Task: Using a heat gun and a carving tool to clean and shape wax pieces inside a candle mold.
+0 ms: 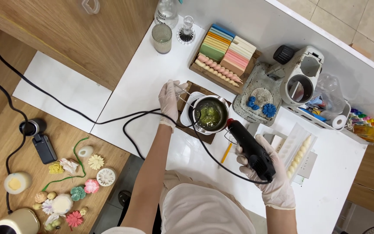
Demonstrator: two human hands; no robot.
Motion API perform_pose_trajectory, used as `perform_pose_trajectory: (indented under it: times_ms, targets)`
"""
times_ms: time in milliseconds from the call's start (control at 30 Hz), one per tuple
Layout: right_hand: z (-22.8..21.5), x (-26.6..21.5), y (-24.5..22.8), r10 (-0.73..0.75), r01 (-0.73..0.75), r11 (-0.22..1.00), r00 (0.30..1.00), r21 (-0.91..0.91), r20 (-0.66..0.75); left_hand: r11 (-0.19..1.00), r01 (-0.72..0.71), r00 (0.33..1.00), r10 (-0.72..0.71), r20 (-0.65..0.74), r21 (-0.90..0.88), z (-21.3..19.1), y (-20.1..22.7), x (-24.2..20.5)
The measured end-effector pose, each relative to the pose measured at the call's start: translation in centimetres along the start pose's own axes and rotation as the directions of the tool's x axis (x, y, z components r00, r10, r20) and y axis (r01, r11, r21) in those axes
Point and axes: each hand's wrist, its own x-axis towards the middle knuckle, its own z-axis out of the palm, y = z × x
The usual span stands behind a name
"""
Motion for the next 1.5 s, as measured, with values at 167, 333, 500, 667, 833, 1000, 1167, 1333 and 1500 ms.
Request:
perform_pose_trajectory:
  times_ms: [167,333,500,667,833,1000,1167,1333,1500]
  targets:
    - [-0.8,-1.7,1.0,-0.021,0.021,1.000,0.999,-0.001,-0.048,0.994,0.058,0.997,-0.054,-0.048,0.094,-1.6,2.5,-4.3]
    - [-1.3,-3.1,2.8,-0.044,0.042,0.999,0.994,-0.017,-0.102,0.997,0.071,0.996,-0.069,-0.056,0.038,-3.7,2.8,-7.8]
    - [-0.9,-3.9,4.9,-0.050,0.048,0.999,0.992,-0.020,-0.118,0.996,0.087,0.993,-0.089,-0.082,-0.022,-5.5,1.6,-10.6]
    - [-0.7,-4.4,6.9,0.041,-0.026,0.998,0.969,0.063,-0.244,0.990,0.127,0.989,-0.131,-0.072,-0.056,-6.9,1.2,-13.3]
    - [0.6,-5.8,7.5,0.024,-0.014,0.999,0.978,0.047,-0.206,0.988,0.117,0.984,-0.129,-0.119,-0.099,-6.1,1.6,-15.5]
    - [-1.2,-6.3,7.9,-0.017,0.018,0.999,0.999,0.035,-0.033,0.985,0.158,0.977,-0.166,-0.135,-0.064,-6.1,3.0,-15.9]
    - [-1.5,-7.1,7.9,0.013,-0.013,0.998,1.000,0.067,0.002,0.979,0.203,0.963,-0.197,-0.182,0.014,-7.2,3.2,-16.4]
    - [-2.7,-7.2,8.6,0.059,-0.061,0.983,0.998,0.171,0.019,0.980,0.191,0.940,-0.165,-0.299,0.059,-9.0,1.8,-17.8]
    - [-3.1,-6.6,9.2,0.068,-0.082,0.979,0.994,0.184,0.083,0.951,0.307,0.894,-0.280,-0.350,0.025,-14.8,-4.2,-18.5]
